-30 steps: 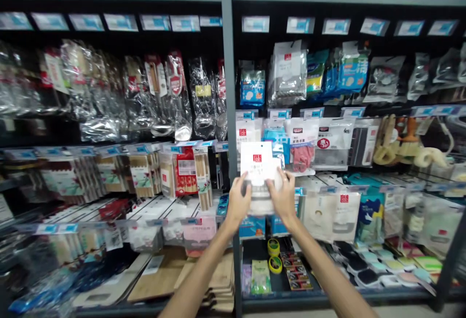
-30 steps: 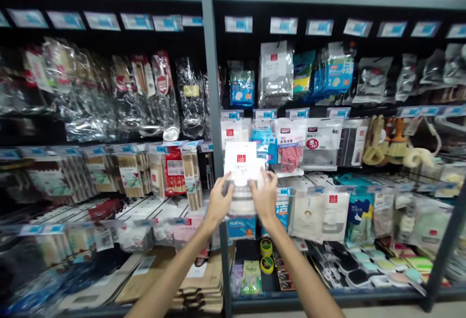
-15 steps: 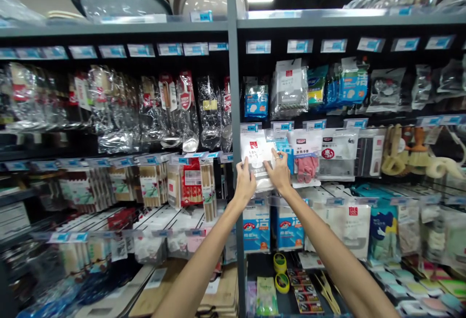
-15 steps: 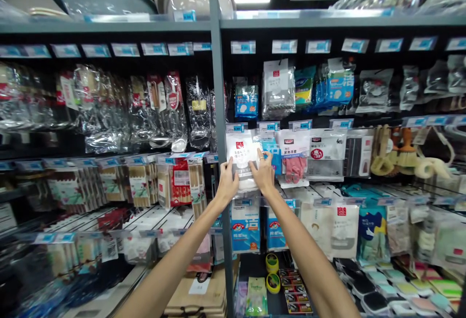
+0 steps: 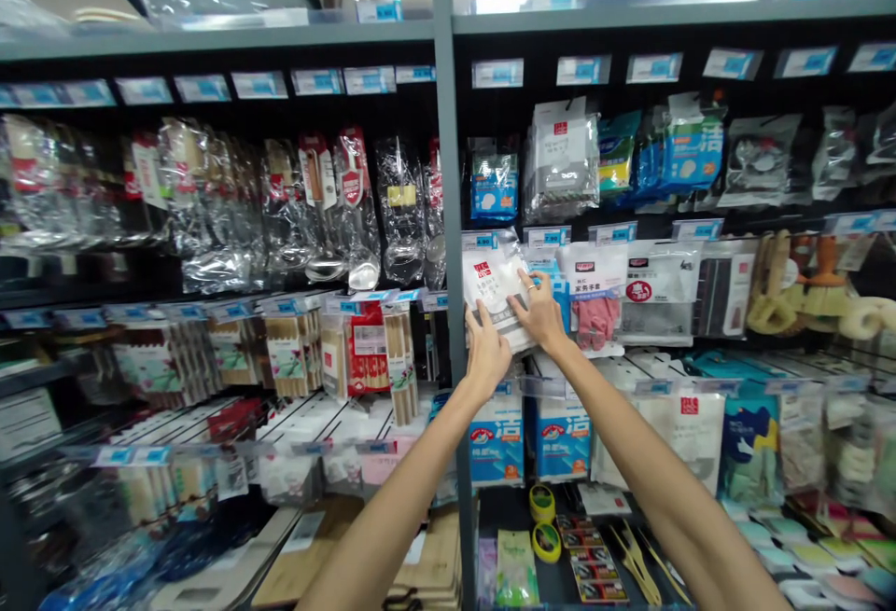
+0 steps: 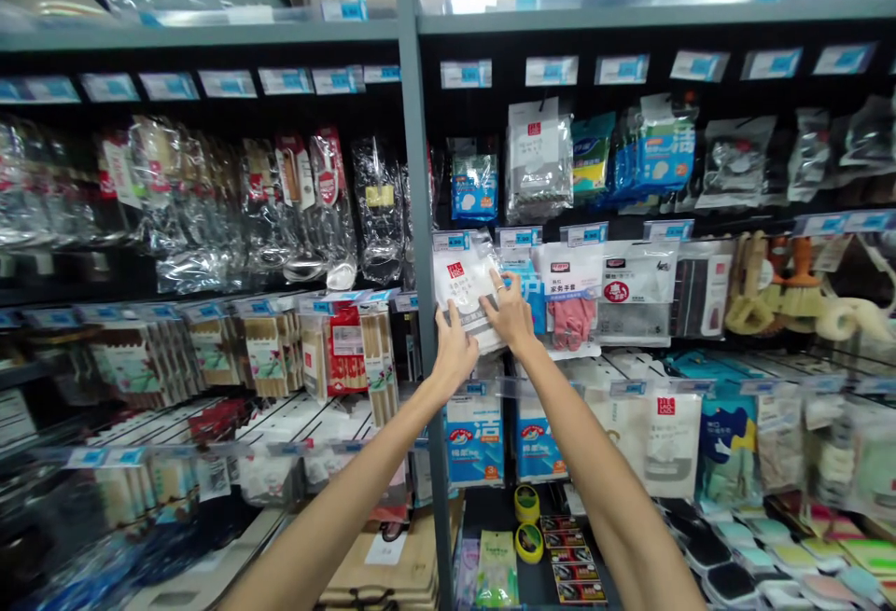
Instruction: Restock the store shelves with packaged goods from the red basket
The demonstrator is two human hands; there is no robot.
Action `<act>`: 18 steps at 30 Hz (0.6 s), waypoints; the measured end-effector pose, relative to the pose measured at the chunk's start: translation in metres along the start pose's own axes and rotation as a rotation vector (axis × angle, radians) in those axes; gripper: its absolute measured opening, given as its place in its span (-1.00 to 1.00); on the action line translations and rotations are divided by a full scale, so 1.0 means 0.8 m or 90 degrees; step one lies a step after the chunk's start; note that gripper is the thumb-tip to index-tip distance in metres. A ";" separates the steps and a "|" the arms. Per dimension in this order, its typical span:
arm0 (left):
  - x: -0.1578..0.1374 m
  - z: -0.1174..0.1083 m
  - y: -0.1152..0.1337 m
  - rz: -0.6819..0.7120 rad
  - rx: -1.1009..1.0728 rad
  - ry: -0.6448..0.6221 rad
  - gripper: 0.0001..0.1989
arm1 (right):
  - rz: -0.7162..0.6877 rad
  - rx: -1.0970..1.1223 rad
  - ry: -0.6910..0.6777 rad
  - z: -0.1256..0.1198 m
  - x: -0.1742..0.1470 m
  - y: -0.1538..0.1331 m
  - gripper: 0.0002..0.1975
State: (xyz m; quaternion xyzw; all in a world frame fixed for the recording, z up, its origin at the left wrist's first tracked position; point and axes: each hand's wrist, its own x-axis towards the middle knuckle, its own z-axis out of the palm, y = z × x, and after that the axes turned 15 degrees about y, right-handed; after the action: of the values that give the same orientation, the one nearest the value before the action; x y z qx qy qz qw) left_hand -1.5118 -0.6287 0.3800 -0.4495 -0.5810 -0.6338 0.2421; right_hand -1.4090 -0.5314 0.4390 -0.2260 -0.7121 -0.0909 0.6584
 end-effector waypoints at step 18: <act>-0.025 0.026 -0.021 0.029 0.140 0.026 -0.03 | 0.058 0.024 -0.100 0.044 -0.030 -0.003 -0.23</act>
State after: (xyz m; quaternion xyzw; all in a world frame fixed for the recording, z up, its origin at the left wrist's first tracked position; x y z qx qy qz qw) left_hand -1.5102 -0.6094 0.3521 -0.4205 -0.6315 -0.5696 0.3161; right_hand -1.4405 -0.5233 0.4116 -0.2520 -0.7523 -0.0294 0.6080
